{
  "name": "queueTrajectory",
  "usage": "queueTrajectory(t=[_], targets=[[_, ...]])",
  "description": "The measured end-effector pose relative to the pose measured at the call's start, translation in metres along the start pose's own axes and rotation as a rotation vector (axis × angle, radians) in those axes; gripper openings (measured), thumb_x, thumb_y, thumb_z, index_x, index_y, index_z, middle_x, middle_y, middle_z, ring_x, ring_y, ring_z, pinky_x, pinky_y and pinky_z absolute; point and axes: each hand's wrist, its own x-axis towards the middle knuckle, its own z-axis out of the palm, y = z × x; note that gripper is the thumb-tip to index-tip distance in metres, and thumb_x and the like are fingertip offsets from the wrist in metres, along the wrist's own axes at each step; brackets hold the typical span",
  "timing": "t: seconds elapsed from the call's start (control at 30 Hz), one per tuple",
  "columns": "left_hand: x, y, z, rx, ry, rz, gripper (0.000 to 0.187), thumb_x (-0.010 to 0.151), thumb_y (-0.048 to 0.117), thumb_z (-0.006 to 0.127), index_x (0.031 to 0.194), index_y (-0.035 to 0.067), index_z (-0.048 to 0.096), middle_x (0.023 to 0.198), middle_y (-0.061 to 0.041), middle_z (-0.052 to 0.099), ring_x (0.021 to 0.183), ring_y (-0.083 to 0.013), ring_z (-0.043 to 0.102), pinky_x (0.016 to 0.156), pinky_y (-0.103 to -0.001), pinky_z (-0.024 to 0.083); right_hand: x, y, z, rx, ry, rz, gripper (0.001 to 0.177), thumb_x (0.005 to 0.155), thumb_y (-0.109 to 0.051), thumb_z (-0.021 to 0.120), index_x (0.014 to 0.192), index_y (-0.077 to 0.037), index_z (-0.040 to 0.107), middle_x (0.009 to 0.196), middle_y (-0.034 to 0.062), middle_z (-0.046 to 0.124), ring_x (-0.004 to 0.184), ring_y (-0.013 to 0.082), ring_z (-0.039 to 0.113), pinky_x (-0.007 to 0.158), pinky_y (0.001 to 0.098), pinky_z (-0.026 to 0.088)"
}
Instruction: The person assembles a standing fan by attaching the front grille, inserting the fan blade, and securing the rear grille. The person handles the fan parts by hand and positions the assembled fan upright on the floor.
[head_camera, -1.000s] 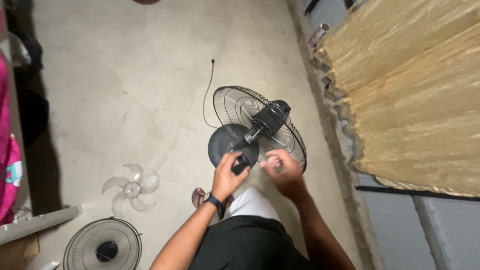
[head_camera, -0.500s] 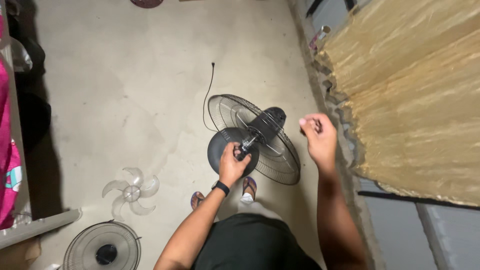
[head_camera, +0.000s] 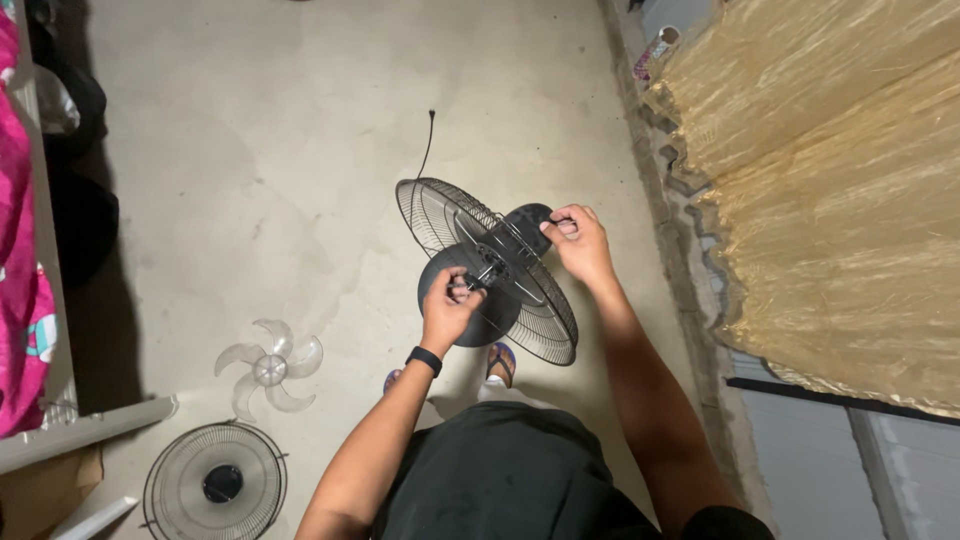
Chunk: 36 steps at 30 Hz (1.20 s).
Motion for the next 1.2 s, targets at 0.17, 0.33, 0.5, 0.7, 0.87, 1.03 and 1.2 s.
queueTrajectory(t=[0.17, 0.33, 0.5, 0.7, 0.87, 1.03, 1.2], targets=[[0.005, -0.018, -0.005, -0.253, -0.036, -0.17, 0.038, 0.086, 0.004, 0.074, 0.123, 0.001, 0.068, 0.09, 0.0, 0.065, 0.076, -0.0056, 0.06, 0.071, -0.022, 0.052, -0.004, -0.002, -0.005, -0.009, -0.026, -0.003, 0.022, 0.087, -0.017, 0.08, 0.103, -0.005, 0.071, 0.105, 0.0086, 0.067, 0.088, 0.018, 0.068, 0.085, 0.0299, 0.056], [0.01, -0.018, 0.0, -0.436, -0.04, -0.26, 0.035, 0.087, 0.003, 0.072, 0.121, 0.001, 0.062, 0.088, -0.001, 0.067, 0.075, -0.0099, 0.065, 0.071, -0.026, 0.057, -0.006, -0.01, -0.006, -0.073, -0.015, -0.129, 0.028, 0.086, -0.017, 0.081, 0.109, -0.005, 0.07, 0.106, 0.0106, 0.066, 0.092, 0.0214, 0.068, 0.086, 0.0323, 0.055], [0.018, -0.009, 0.008, -0.417, -0.046, -0.28, 0.028, 0.088, 0.005, 0.074, 0.11, 0.001, 0.058, 0.089, -0.006, 0.071, 0.075, -0.0126, 0.068, 0.07, -0.027, 0.057, -0.01, -0.028, -0.002, -0.175, -0.079, -0.005, 0.037, 0.083, -0.024, 0.082, 0.116, -0.01, 0.07, 0.109, 0.0088, 0.065, 0.093, 0.0233, 0.067, 0.082, 0.0351, 0.055], [0.026, -0.012, 0.014, -0.333, -0.045, -0.252, 0.032, 0.086, 0.007, 0.08, 0.109, 0.001, 0.059, 0.09, -0.005, 0.07, 0.077, -0.0105, 0.066, 0.072, -0.025, 0.055, -0.016, -0.04, -0.002, -0.227, -0.069, -0.001, 0.04, 0.081, -0.024, 0.082, 0.118, -0.013, 0.069, 0.113, 0.0081, 0.064, 0.096, 0.0257, 0.068, 0.082, 0.0378, 0.056], [0.033, -0.02, 0.021, -0.296, -0.018, -0.225, 0.04, 0.08, 0.006, 0.086, 0.109, 0.001, 0.058, 0.09, -0.002, 0.064, 0.078, -0.0088, 0.064, 0.072, -0.023, 0.056, -0.017, -0.04, 0.0, -0.226, -0.068, -0.006, 0.041, 0.081, -0.023, 0.081, 0.119, -0.013, 0.068, 0.116, 0.0088, 0.063, 0.097, 0.0275, 0.07, 0.081, 0.0392, 0.057], [0.038, -0.024, 0.027, -0.258, -0.028, -0.213, 0.045, 0.078, 0.007, 0.087, 0.112, 0.0, 0.06, 0.092, -0.004, 0.066, 0.08, -0.0092, 0.063, 0.072, -0.023, 0.054, -0.019, -0.036, 0.001, -0.226, -0.063, -0.015, 0.04, 0.083, -0.022, 0.081, 0.12, -0.012, 0.068, 0.117, 0.0092, 0.063, 0.097, 0.028, 0.07, 0.082, 0.0391, 0.057], [0.037, -0.015, 0.03, -0.174, -0.008, -0.203, 0.046, 0.077, 0.01, 0.088, 0.114, -0.001, 0.063, 0.095, -0.003, 0.067, 0.082, -0.0084, 0.062, 0.074, -0.022, 0.054, -0.02, -0.035, 0.003, -0.183, -0.046, -0.03, 0.04, 0.082, -0.021, 0.08, 0.12, -0.012, 0.069, 0.115, 0.009, 0.063, 0.098, 0.0272, 0.069, 0.082, 0.038, 0.057]])
